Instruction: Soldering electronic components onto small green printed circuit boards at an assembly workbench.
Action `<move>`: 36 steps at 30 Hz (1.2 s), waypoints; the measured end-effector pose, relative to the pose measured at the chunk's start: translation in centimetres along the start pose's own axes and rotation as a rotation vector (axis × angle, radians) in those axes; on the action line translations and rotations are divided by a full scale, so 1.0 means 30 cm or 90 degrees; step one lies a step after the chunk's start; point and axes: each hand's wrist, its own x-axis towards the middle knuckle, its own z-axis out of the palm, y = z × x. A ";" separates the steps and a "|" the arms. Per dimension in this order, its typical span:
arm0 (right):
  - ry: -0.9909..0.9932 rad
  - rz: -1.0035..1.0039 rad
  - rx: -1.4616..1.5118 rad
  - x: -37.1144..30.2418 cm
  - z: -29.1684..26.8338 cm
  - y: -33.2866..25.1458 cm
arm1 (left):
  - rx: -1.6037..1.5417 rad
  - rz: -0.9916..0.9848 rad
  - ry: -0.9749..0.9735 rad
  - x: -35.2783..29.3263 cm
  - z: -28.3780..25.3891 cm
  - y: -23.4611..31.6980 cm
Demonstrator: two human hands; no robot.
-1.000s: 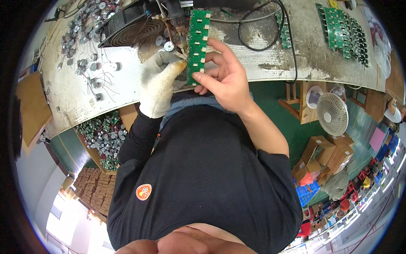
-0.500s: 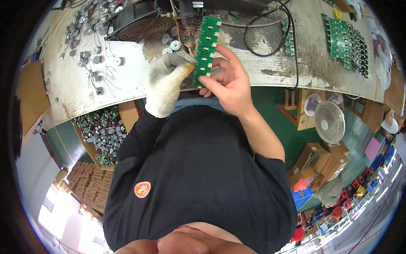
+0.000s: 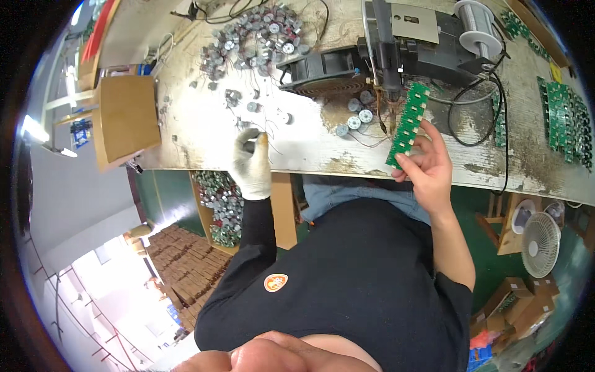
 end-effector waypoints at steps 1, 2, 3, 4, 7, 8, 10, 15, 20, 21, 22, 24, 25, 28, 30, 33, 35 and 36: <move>-0.010 -0.001 0.004 0.002 -0.007 0.006 | 0.078 0.042 -0.019 0.031 -0.030 0.012; -0.007 -0.005 0.007 0.005 -0.006 0.009 | 0.155 0.082 -0.039 0.056 -0.047 0.026; -0.014 -0.005 0.015 0.009 -0.006 0.011 | 0.119 0.094 -0.069 0.076 -0.042 0.033; -0.027 -0.003 0.021 0.011 -0.002 0.014 | 0.103 0.118 -0.100 0.091 -0.028 0.035; -0.016 -0.012 0.011 0.008 0.005 0.021 | 0.303 0.198 -0.194 0.093 0.047 0.100; -0.008 -0.008 0.007 0.008 0.013 0.015 | 0.315 0.215 -0.194 0.091 0.070 0.102; -0.011 -0.002 0.003 0.004 0.022 0.002 | 0.300 0.229 -0.183 0.082 0.105 0.089; -0.005 0.024 0.007 0.001 0.018 0.003 | 0.124 0.150 -0.156 0.029 0.111 0.092; -0.019 0.029 0.019 0.009 0.011 -0.005 | -0.002 0.145 -0.078 0.015 0.093 0.029; -0.030 0.025 0.022 0.009 0.011 -0.006 | -0.092 0.099 -0.071 0.014 0.095 0.042; -0.033 0.022 0.025 0.010 0.008 -0.005 | -0.183 0.048 -0.055 0.005 0.097 0.070; -0.030 0.026 0.021 0.007 0.008 -0.006 | -0.202 0.100 -0.050 0.017 0.094 0.052; -0.033 0.023 0.019 0.009 0.008 -0.008 | -0.225 0.095 -0.050 0.016 0.094 0.068; -0.039 0.022 0.015 0.010 0.007 -0.008 | -0.206 0.090 -0.097 -0.006 0.091 0.110; -0.044 0.022 0.012 0.012 0.010 -0.009 | -0.201 0.088 -0.119 -0.019 0.087 0.125; -0.045 0.021 0.017 0.011 0.006 -0.008 | -0.166 0.115 -0.177 -0.039 0.082 0.146; -0.045 0.021 0.024 0.010 0.005 -0.010 | -0.140 0.160 -0.167 -0.046 0.082 0.149; -0.044 0.022 0.023 0.008 0.001 -0.009 | -0.167 0.075 -0.206 -0.058 0.072 0.164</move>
